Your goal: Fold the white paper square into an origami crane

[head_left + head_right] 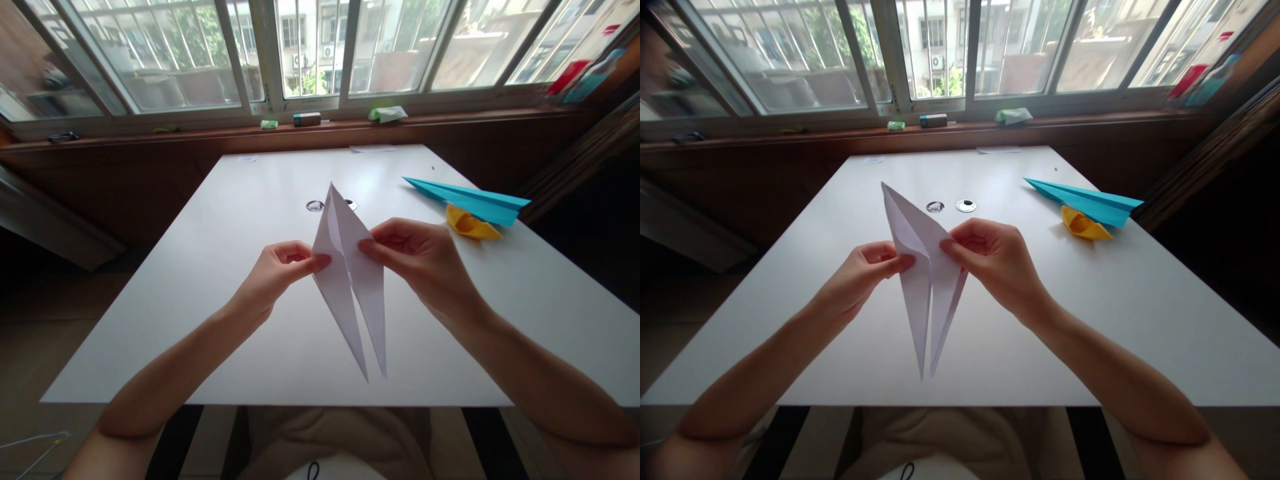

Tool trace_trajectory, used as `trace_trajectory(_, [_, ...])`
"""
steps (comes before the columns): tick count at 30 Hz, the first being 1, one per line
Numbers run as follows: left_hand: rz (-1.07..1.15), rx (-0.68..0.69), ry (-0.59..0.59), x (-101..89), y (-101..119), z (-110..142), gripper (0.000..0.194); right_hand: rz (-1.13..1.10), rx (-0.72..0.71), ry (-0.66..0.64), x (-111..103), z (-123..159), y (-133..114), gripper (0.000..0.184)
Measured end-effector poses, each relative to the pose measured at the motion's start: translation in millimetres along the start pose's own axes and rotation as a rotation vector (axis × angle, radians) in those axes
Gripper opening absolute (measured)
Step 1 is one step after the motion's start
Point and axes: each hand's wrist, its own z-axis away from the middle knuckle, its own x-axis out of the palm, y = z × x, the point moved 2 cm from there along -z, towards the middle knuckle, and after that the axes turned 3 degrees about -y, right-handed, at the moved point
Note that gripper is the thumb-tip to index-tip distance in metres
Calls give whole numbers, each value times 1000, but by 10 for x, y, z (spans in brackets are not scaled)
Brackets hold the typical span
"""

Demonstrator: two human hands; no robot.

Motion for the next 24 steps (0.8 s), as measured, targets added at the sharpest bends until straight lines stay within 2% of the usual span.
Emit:
trace_trajectory(8, [-28, 22, -21, 70, 28, 31, 19, -67, 23, -125, 61, 13, 2, 17])
trace_trajectory(24, [-16, -21, -20, 68, -2, 15, 21, -22, 29, -111, 67, 30, -17, 19])
